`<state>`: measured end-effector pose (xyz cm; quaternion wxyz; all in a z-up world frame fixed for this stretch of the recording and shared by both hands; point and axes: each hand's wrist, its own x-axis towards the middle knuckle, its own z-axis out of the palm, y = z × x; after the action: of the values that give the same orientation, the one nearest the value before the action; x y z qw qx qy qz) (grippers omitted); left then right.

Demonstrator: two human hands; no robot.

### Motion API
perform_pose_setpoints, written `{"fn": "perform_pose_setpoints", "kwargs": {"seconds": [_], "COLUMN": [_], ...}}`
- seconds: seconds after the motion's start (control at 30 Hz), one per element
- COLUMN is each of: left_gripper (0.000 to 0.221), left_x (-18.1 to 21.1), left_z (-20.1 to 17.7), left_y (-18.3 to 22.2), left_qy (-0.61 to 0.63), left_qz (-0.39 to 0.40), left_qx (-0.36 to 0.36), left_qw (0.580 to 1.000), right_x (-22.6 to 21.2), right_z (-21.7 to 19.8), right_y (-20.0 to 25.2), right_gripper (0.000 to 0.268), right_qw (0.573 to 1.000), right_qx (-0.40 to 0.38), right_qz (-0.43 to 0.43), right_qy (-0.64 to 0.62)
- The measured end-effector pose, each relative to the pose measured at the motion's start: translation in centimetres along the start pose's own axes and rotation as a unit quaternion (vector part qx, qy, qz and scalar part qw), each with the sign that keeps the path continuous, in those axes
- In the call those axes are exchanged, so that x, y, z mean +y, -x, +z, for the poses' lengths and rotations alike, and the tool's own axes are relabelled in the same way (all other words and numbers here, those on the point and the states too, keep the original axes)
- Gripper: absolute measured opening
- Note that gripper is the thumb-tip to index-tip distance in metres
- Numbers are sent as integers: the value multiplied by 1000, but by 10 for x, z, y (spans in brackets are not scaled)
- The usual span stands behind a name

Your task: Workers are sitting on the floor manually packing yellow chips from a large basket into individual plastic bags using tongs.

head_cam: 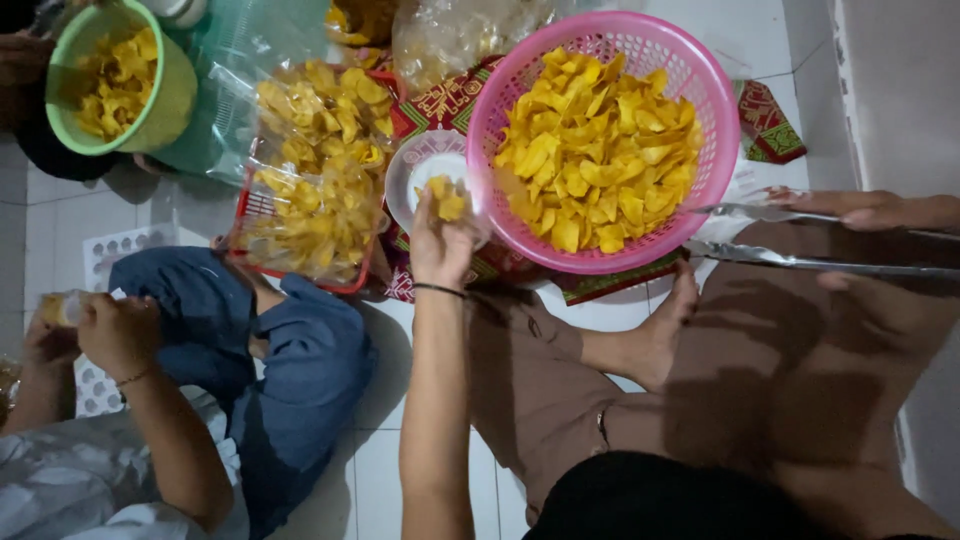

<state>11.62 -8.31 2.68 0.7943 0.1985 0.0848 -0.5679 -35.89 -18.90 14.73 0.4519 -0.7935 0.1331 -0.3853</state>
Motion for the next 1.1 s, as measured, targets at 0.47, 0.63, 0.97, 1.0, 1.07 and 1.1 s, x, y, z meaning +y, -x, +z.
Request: {"fn": "perform_pose_setpoints", "kwargs": {"seconds": [0.47,0.63,0.97,1.0,1.07,1.1], "left_gripper": [58,44,91,96,97,98], "left_x": [-2,-43,-81,-85,-87,-87], "left_z": [7,-40,-89,-96,-99,-101], "left_y": [44,98,57,55,50,49], "left_qy": [-132,-601,-940,-953,-952,-952], "left_qz": [59,254,252,227,224,221], "left_qx": [91,71,75,80,83,87], "left_qw": [985,754,218,186,189,193], "right_x": [25,88,105,105,103,103], "right_z": [20,60,110,112,110,110], "right_y": [-21,-38,-59,-56,-59,-60], "right_gripper": [54,46,59,60,61,62], "right_qw": [997,987,976,976,978,980], "right_qx": [53,122,191,186,177,168], "right_qz": [56,102,91,101,98,94], "right_qy": [-3,6,48,46,51,57]}}
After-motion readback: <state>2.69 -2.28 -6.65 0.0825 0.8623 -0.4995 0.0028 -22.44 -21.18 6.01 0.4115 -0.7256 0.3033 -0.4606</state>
